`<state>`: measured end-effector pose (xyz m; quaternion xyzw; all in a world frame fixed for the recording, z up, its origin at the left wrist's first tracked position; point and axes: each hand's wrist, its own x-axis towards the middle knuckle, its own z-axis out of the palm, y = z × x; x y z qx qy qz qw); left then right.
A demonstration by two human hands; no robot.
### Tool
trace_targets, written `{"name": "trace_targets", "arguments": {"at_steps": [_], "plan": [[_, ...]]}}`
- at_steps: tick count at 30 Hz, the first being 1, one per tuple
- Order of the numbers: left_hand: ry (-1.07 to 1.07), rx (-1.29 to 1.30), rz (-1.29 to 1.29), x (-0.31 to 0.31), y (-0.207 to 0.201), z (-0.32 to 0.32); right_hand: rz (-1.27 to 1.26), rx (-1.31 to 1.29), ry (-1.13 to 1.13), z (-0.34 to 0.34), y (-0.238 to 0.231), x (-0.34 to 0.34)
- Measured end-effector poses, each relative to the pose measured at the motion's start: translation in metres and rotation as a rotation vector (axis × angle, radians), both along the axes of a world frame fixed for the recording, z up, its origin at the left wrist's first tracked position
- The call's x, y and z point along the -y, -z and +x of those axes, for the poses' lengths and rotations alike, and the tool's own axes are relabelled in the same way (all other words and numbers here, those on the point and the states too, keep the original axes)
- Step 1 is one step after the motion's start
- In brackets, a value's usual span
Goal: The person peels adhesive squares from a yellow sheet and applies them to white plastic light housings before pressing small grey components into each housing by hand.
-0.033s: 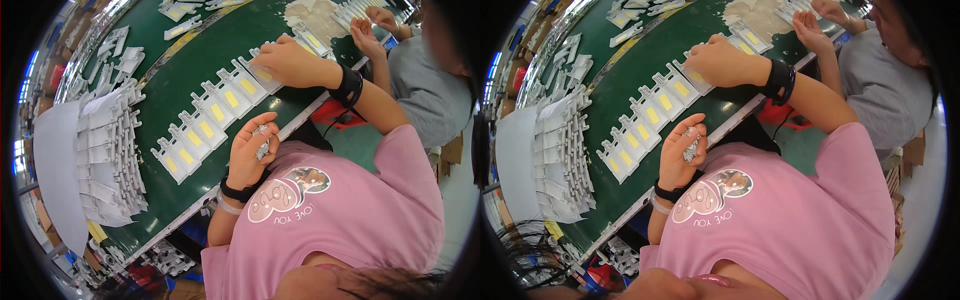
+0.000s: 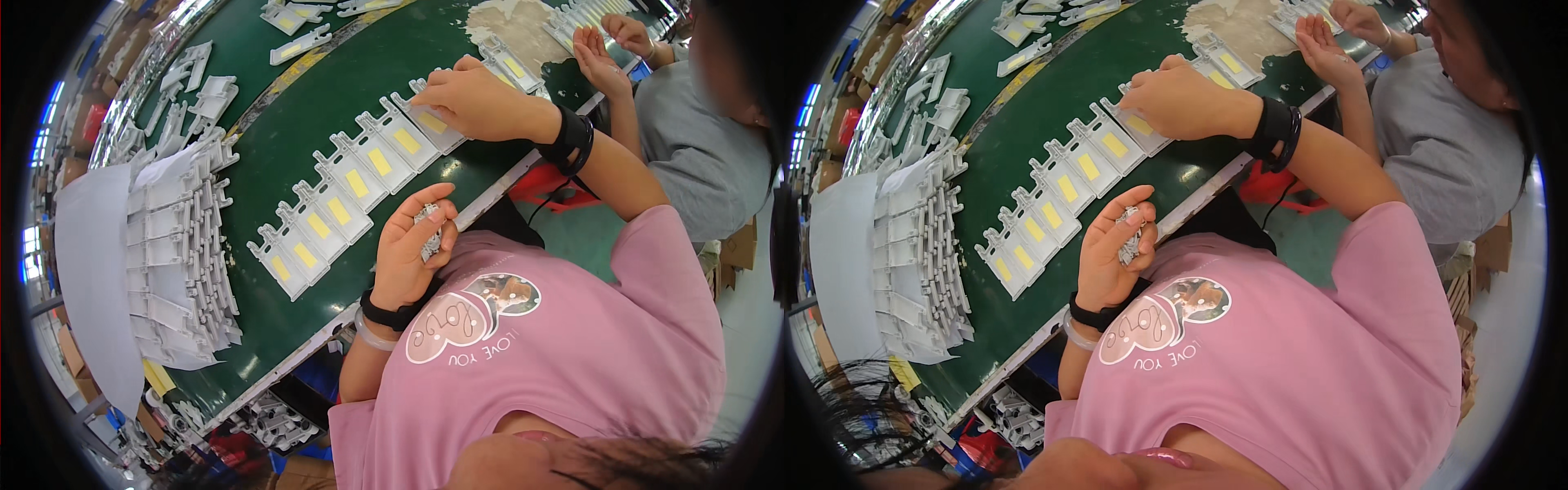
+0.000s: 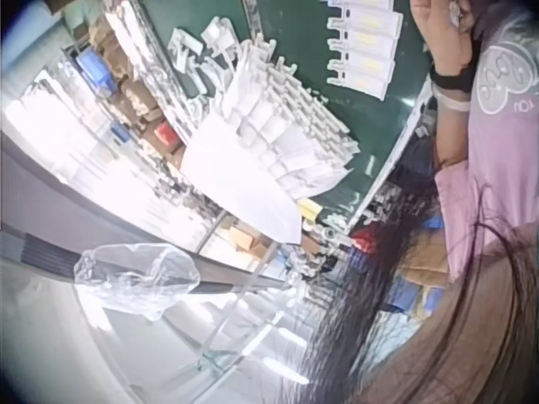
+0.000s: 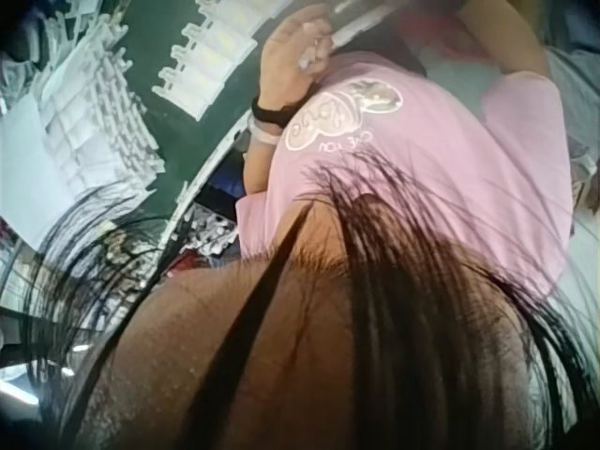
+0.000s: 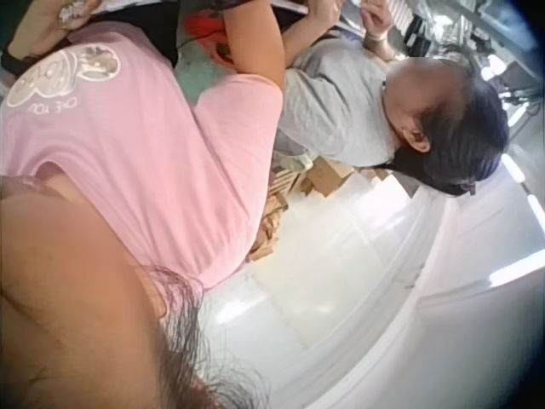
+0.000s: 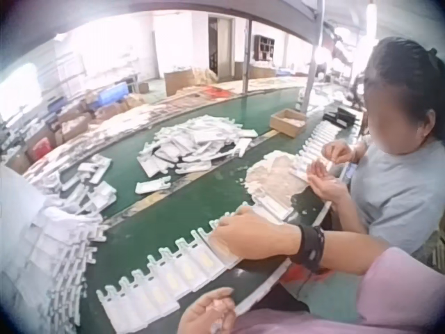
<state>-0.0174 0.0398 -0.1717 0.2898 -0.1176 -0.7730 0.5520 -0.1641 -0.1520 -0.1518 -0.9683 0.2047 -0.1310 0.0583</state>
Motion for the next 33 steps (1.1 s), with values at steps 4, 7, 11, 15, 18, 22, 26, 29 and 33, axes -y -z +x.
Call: {"name": "trace_targets", "arguments": {"at_steps": [4,7,11,15,18,22,26,29,33], "plan": [[0.001,-0.021,0.020,-0.001,-0.002,0.000,-0.013,0.020,0.024,0.000,-0.013,-0.004],[-0.010,-0.007,0.013,-0.002,0.002,0.000,0.259,0.039,0.003,0.001,-0.035,-0.027],[-0.009,0.008,0.015,0.000,-0.002,-0.001,0.605,0.206,-0.222,-0.005,-0.032,-0.051],[-0.027,0.018,0.018,0.002,0.000,-0.001,0.483,0.235,-0.291,-0.007,-0.028,-0.063],[-0.031,0.012,0.027,0.004,-0.002,-0.002,0.401,0.213,-0.267,-0.010,-0.030,-0.066],[0.002,-0.031,-0.006,0.002,0.004,-0.002,0.239,0.225,-0.253,-0.008,-0.025,-0.070],[-0.010,0.039,0.053,0.003,-0.006,-0.003,0.162,0.219,-0.273,-0.010,-0.021,-0.067],[-0.019,0.053,0.067,0.004,-0.008,-0.004,0.214,0.279,-0.242,-0.010,-0.023,-0.063],[-0.076,0.076,0.081,0.006,-0.012,-0.008,0.357,0.325,-0.228,-0.013,-0.024,-0.063]]}}
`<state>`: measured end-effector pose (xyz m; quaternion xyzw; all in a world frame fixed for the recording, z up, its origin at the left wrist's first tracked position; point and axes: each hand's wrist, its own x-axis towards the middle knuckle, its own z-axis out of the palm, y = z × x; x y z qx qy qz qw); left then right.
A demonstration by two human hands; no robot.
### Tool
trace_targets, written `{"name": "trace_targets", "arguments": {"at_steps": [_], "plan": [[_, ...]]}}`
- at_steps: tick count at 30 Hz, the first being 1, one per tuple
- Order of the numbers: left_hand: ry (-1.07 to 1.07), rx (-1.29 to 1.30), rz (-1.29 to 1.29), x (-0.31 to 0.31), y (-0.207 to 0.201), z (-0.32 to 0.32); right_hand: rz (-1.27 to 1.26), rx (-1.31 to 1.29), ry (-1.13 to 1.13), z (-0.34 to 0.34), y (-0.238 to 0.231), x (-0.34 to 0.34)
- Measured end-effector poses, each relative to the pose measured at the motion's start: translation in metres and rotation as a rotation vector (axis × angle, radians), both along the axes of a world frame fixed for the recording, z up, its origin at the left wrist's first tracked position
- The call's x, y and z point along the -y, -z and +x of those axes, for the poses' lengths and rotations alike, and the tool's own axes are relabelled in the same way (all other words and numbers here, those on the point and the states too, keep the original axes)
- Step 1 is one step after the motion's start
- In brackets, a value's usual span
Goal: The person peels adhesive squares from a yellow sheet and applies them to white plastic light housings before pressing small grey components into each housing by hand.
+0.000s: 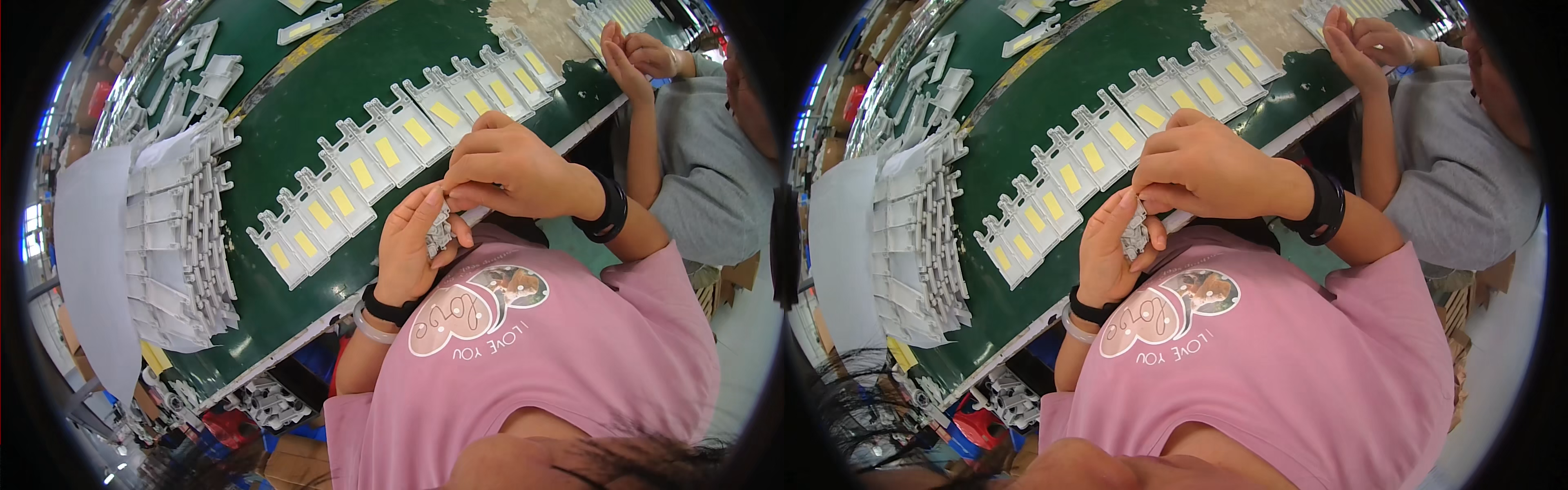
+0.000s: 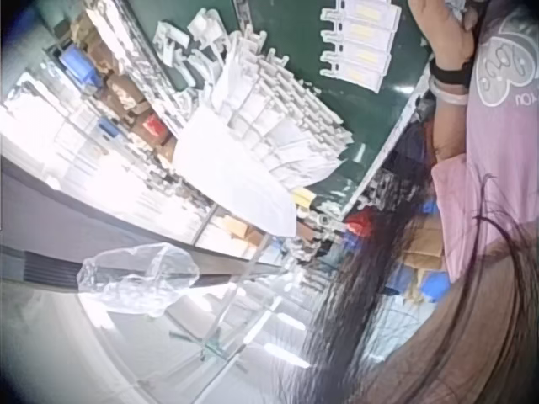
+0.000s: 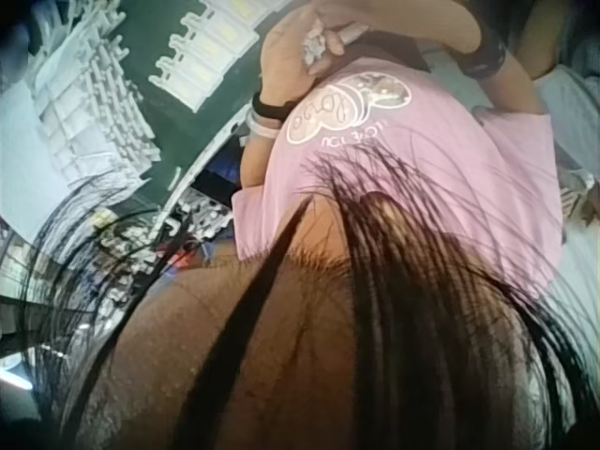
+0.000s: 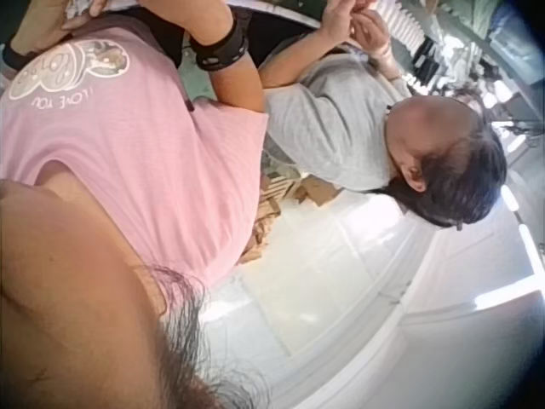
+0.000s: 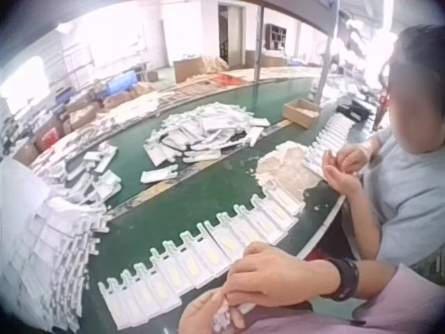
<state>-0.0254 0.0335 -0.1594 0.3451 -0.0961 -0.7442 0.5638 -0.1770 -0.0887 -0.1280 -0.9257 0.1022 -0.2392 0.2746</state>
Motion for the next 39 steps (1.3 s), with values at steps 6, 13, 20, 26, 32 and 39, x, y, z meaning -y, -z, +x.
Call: {"name": "trace_targets", "arguments": {"at_steps": [6,13,20,26,32,39], "plan": [[0.005,0.013,-0.059,-0.003,0.009,0.001,0.051,-0.011,-0.036,-0.001,-0.003,-0.007],[0.023,0.055,-0.070,-0.006,0.013,0.000,-0.485,-0.150,-0.007,0.001,-0.015,-0.013],[-0.020,-0.146,-0.106,-0.009,0.010,0.008,-0.471,-0.124,0.072,0.037,0.000,0.047],[0.054,-0.130,-0.089,-0.015,0.010,0.015,-0.469,-0.119,0.015,0.059,0.022,0.075],[0.067,-0.191,-0.106,-0.016,0.017,0.019,-0.541,-0.238,0.015,0.064,0.024,0.076],[0.099,-0.219,-0.107,-0.016,0.018,0.022,-0.716,-0.323,0.018,0.067,0.021,0.067]]}}
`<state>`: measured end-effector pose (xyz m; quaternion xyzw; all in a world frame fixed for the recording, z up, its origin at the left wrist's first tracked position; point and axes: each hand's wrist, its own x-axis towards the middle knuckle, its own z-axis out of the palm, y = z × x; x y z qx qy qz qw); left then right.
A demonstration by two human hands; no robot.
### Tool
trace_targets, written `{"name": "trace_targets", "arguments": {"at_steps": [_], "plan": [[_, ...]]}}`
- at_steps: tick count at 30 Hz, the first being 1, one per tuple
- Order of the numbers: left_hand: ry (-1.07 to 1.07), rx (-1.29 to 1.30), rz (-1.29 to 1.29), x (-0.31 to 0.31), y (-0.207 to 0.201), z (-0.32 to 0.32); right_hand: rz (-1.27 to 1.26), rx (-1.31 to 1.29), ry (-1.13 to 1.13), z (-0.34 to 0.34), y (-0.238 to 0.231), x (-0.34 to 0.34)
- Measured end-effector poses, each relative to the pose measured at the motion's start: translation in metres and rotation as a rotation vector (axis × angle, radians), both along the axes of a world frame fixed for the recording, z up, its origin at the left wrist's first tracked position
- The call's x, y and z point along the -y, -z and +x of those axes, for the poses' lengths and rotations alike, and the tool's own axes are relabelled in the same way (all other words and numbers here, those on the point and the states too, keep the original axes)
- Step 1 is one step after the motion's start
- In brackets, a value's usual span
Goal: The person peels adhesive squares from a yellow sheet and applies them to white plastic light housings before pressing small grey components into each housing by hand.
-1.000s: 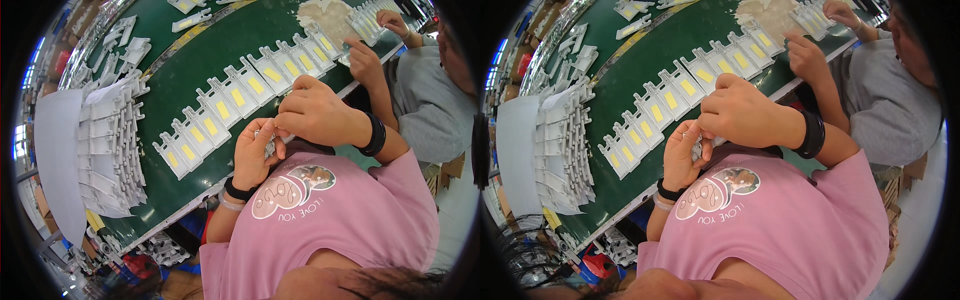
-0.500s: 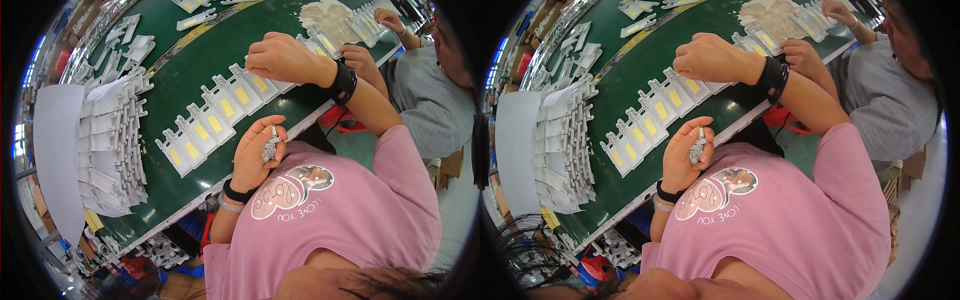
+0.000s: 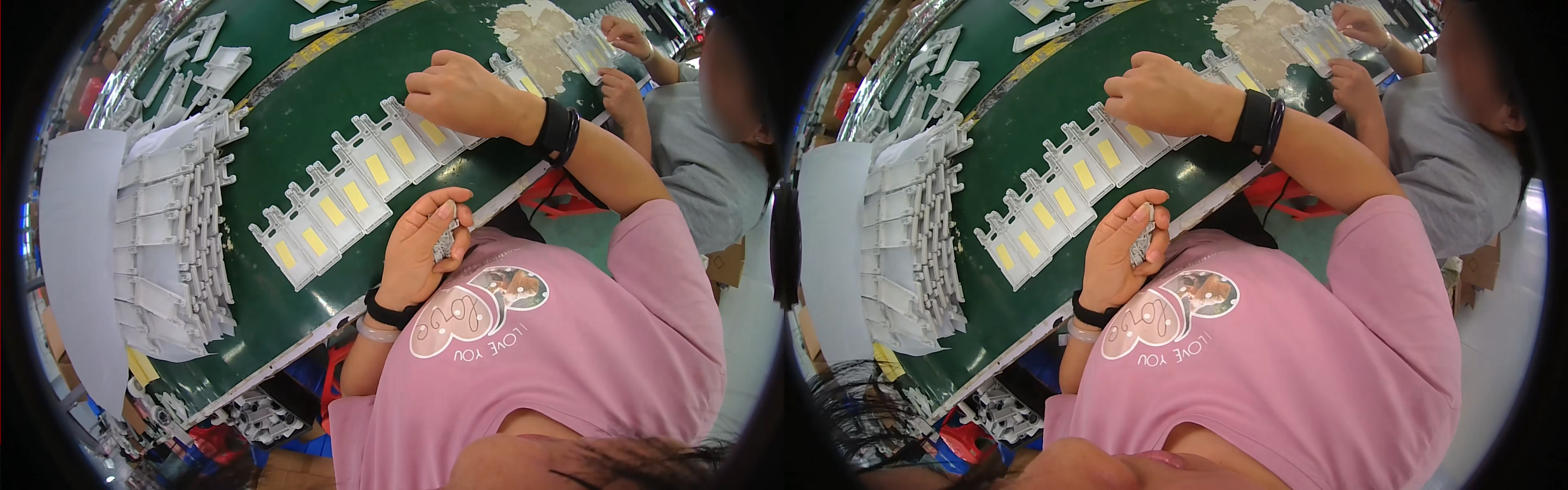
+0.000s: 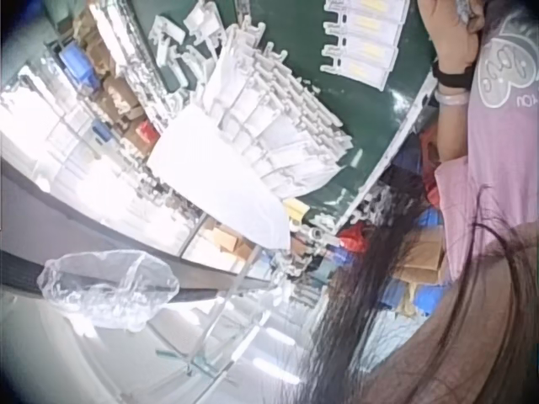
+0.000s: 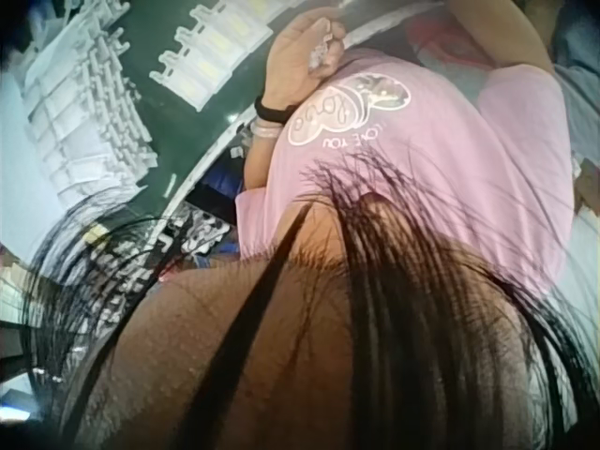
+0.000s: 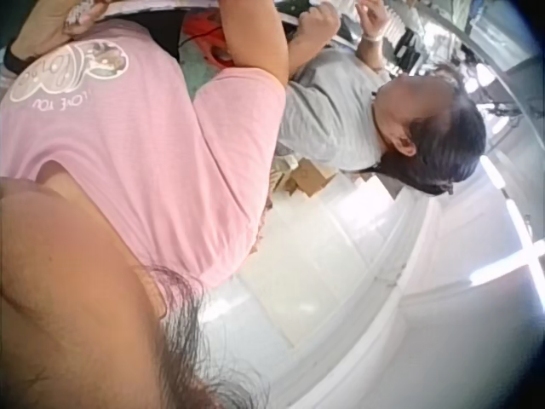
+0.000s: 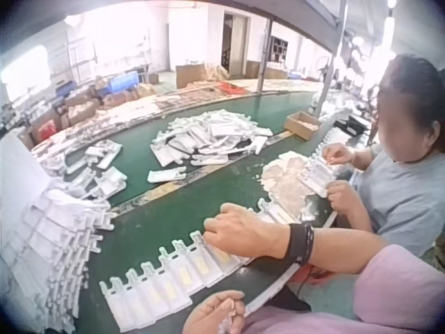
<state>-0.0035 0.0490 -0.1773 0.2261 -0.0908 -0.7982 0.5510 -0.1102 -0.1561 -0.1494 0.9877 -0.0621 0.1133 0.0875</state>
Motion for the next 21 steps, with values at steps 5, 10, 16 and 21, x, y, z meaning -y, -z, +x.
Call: {"name": "trace_targets", "arguments": {"at_steps": [5,10,16,21], "plan": [[0.005,-0.008,-0.013,-0.001,0.001,0.001,-0.040,-0.072,0.000,0.000,-0.005,-0.008],[-0.011,0.046,0.011,-0.002,-0.004,0.002,-0.273,-0.153,0.044,-0.005,-0.003,-0.033],[-0.031,-0.016,0.010,-0.004,0.000,0.001,0.127,-0.075,0.127,-0.013,-0.005,-0.014],[-0.043,0.007,-0.007,-0.003,0.001,-0.001,0.281,-0.006,0.129,-0.023,-0.019,-0.023]]}}
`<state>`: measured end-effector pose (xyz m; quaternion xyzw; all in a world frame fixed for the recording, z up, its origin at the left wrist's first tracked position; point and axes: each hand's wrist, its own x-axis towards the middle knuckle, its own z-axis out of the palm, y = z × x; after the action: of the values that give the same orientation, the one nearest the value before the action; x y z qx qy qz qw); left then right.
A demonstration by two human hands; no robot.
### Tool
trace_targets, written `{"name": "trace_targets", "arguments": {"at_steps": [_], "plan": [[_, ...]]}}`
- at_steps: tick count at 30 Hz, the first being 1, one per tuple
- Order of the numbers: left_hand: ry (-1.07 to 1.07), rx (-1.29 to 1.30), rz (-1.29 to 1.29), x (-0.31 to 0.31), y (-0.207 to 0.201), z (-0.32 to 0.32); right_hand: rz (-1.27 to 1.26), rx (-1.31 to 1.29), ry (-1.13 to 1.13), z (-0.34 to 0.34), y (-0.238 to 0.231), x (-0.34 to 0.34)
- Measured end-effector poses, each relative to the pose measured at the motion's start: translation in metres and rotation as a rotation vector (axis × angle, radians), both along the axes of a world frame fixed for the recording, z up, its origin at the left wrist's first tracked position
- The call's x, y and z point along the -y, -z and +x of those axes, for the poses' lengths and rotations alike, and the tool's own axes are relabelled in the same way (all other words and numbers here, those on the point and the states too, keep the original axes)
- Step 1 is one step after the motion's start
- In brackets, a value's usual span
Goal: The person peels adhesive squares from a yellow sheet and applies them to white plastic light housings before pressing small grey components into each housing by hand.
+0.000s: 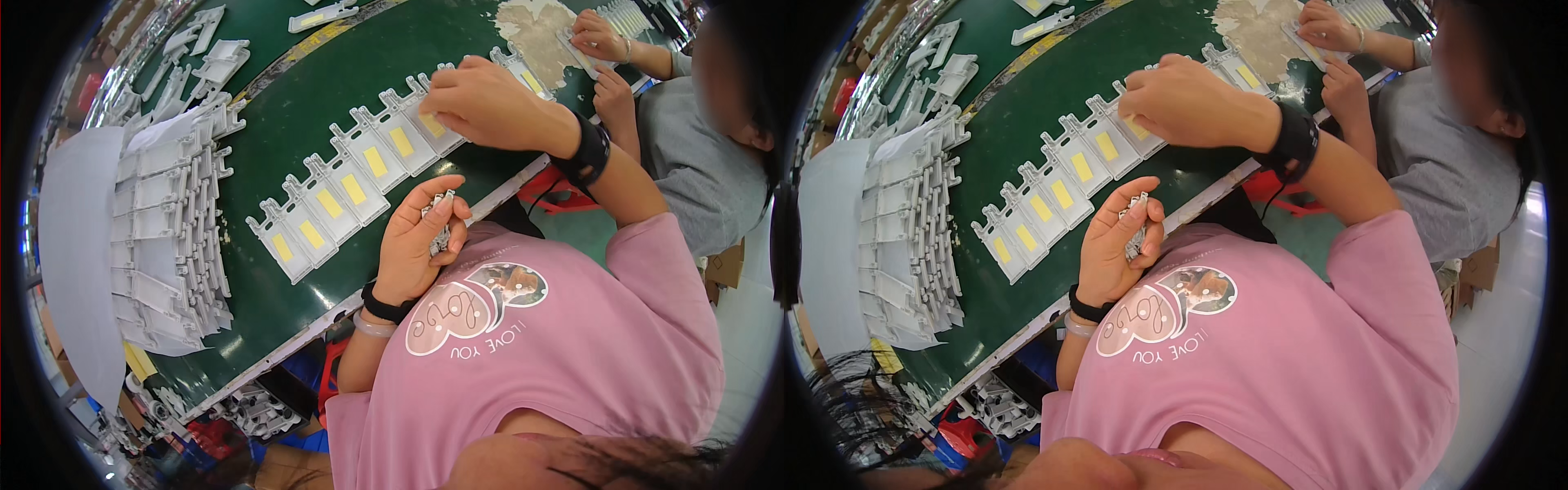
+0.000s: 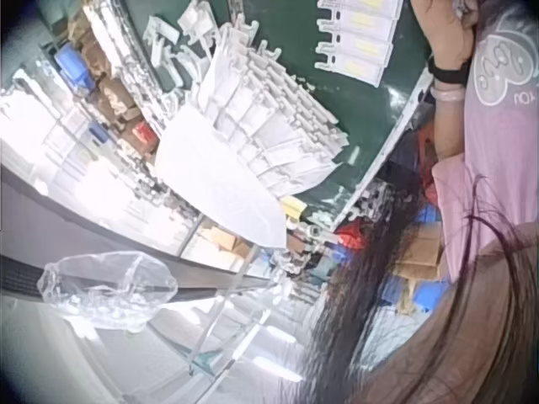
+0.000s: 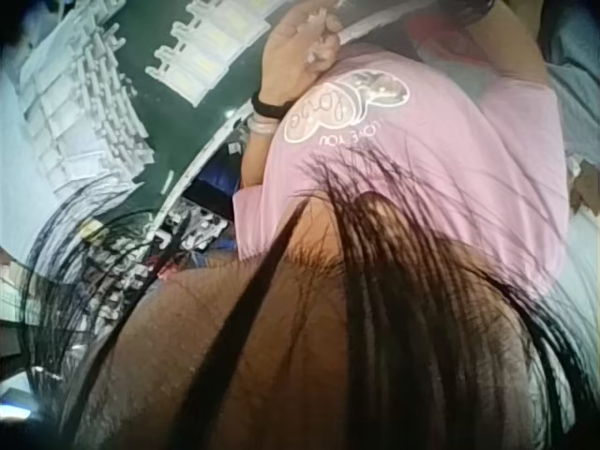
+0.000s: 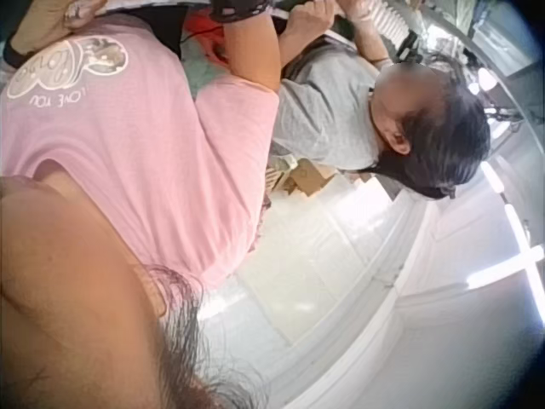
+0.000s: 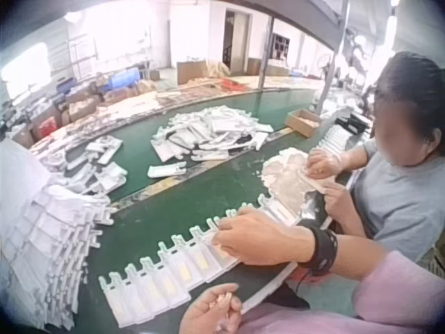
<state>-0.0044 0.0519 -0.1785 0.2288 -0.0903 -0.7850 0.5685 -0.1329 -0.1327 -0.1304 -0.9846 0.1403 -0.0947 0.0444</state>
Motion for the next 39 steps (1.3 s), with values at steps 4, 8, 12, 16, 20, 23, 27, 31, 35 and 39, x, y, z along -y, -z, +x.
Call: {"name": "trace_targets", "arguments": {"at_steps": [4,8,12,16,20,23,27,31,35,39], "plan": [[-0.039,0.012,0.013,0.001,0.000,-0.001,0.448,0.166,-0.099,-0.014,-0.024,-0.032],[-0.029,0.101,0.025,0.003,-0.006,-0.002,0.544,0.257,-0.108,-0.025,-0.017,-0.049],[-0.028,0.121,0.045,0.002,-0.006,-0.003,0.635,0.292,-0.067,-0.031,-0.009,-0.051],[-0.053,0.135,0.054,0.003,-0.005,-0.005,0.305,0.330,-0.115,-0.028,-0.021,-0.057],[-0.052,0.163,0.043,0.002,-0.004,-0.006,-0.027,0.309,-0.214,-0.030,-0.021,-0.063],[-0.033,0.186,0.025,0.001,-0.002,-0.006,-0.070,0.311,-0.223,-0.030,-0.021,-0.065],[-0.084,0.165,0.040,0.002,-0.007,-0.005,0.038,0.197,-0.197,-0.029,-0.033,-0.050],[-0.083,0.183,0.025,-0.008,-0.013,-0.002,0.090,0.167,-0.096,-0.008,-0.033,-0.024],[-0.059,0.240,-0.055,-0.013,-0.015,-0.001,0.130,0.135,-0.063,0.018,-0.022,-0.009],[-0.056,0.317,-0.057,-0.018,-0.013,0.005,-0.024,-0.008,-0.038,0.041,-0.006,0.001]]}}
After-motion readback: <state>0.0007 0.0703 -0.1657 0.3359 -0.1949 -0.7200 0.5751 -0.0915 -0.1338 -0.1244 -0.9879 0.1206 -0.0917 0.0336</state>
